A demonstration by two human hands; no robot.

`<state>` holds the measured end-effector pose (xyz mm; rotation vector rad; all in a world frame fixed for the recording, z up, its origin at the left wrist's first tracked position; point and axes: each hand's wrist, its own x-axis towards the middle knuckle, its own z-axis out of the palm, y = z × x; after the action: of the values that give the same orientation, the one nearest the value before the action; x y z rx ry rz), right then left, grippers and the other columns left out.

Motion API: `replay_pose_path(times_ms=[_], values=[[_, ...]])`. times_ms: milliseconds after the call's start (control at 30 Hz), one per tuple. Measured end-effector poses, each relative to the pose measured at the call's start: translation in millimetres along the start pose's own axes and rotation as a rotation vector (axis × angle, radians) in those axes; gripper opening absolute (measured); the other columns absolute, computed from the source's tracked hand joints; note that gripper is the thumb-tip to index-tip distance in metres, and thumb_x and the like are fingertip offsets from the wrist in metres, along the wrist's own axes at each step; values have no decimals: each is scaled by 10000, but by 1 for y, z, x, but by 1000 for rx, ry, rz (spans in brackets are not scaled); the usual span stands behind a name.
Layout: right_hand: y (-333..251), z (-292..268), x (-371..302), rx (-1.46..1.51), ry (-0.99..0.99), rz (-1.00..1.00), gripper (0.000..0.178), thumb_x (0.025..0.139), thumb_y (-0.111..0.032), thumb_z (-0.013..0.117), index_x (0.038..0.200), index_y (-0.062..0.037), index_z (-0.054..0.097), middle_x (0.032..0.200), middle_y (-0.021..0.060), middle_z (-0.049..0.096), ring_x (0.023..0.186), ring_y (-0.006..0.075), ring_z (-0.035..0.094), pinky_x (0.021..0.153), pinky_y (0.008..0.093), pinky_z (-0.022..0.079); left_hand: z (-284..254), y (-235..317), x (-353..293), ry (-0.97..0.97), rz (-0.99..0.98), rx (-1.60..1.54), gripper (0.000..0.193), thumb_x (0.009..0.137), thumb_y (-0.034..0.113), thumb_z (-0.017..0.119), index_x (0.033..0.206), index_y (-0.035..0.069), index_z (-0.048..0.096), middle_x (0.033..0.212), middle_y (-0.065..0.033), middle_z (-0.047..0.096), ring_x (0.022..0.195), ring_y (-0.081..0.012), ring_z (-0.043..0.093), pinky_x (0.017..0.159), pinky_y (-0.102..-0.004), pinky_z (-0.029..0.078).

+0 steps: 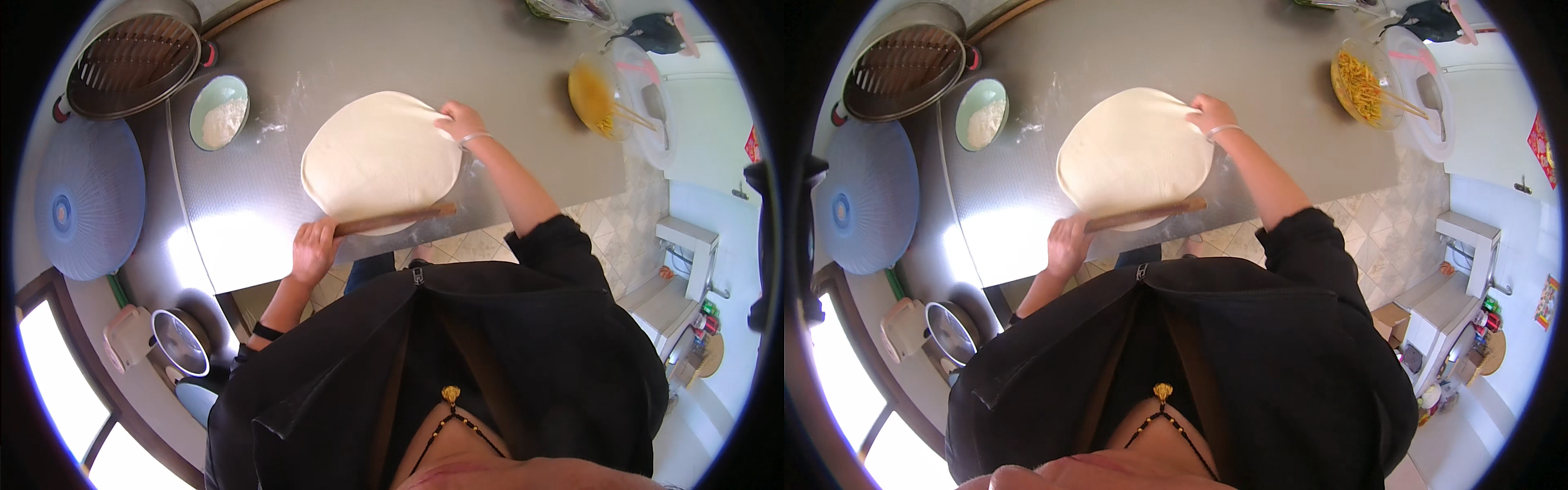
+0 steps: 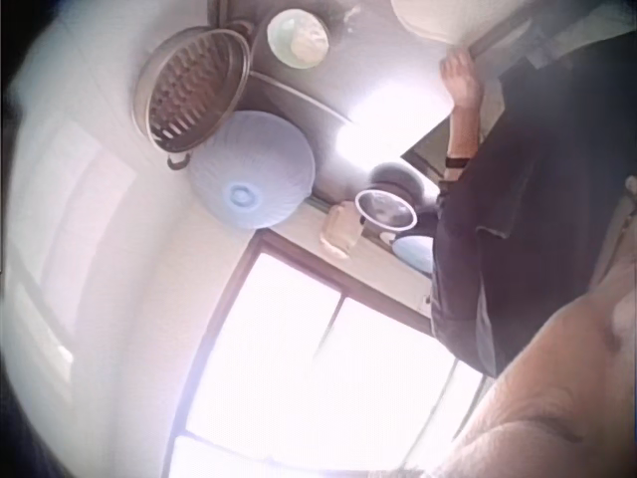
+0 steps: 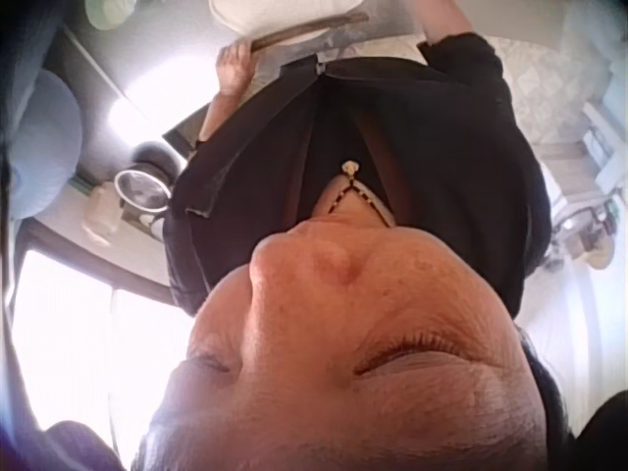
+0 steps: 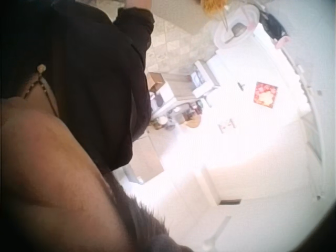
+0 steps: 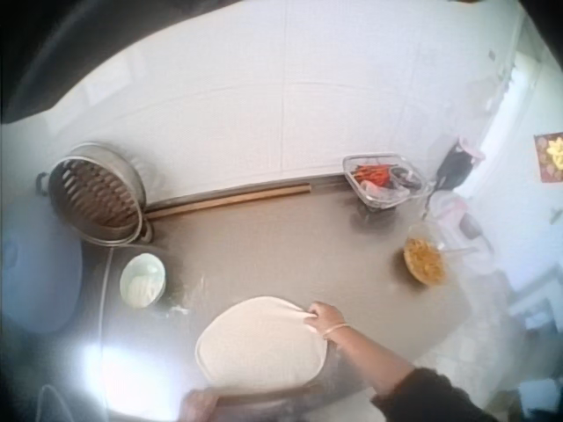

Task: The person rolls a ball of dough into a large, thin, roughly circular sheet using a wooden rolling pin on a floured countertop. They repeatedly rotate and lift the dough to ensure even thinning. At the end, they place a bowl of mixed vegetables onto the center of the sheet.

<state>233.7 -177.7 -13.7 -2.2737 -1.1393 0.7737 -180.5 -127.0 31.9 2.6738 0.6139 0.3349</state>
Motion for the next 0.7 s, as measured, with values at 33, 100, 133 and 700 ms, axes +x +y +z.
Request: replay_pose_path(times_ms=[33, 100, 133, 700], values=[[10, -5, -22, 25, -21, 44, 332, 773, -307, 705, 991, -64, 645, 961, 121, 681, 877, 273, 648, 783, 372, 508, -3, 11, -12, 12, 29, -6, 383, 680, 79, 729, 1031, 28, 583, 989, -124, 628, 840, -295, 616, 755, -401, 484], [19, -15, -66, 63, -1, 150, 371, 788, -340, 705, 1005, -47, 635, 966, 123, 678, 883, 281, 646, 787, 366, 508, -9, 27, -18, -7, 49, -45, 376, 680, 78, 729, 1029, 30, 597, 981, -118, 631, 839, -286, 622, 753, -399, 484], [20, -19, -87, 59, 1, 252, 389, 800, -359, 702, 1013, -42, 630, 983, 124, 675, 901, 287, 642, 797, 362, 507, -11, 31, -14, 13, 44, -26, 375, 682, 79, 729, 1032, 30, 604, 977, -114, 631, 842, -280, 624, 754, -398, 485], [-44, -7, 89, -421, 533, -201, 576, 943, -472, 469, 1444, -201, 383, 1543, 113, 257, 1429, 369, 171, 1118, 627, 125, 18, -105, 268, 343, -203, 466, 471, 939, 356, 509, 1351, 127, 502, 1379, -73, 513, 1310, -281, 430, 1045, -564, 307]])
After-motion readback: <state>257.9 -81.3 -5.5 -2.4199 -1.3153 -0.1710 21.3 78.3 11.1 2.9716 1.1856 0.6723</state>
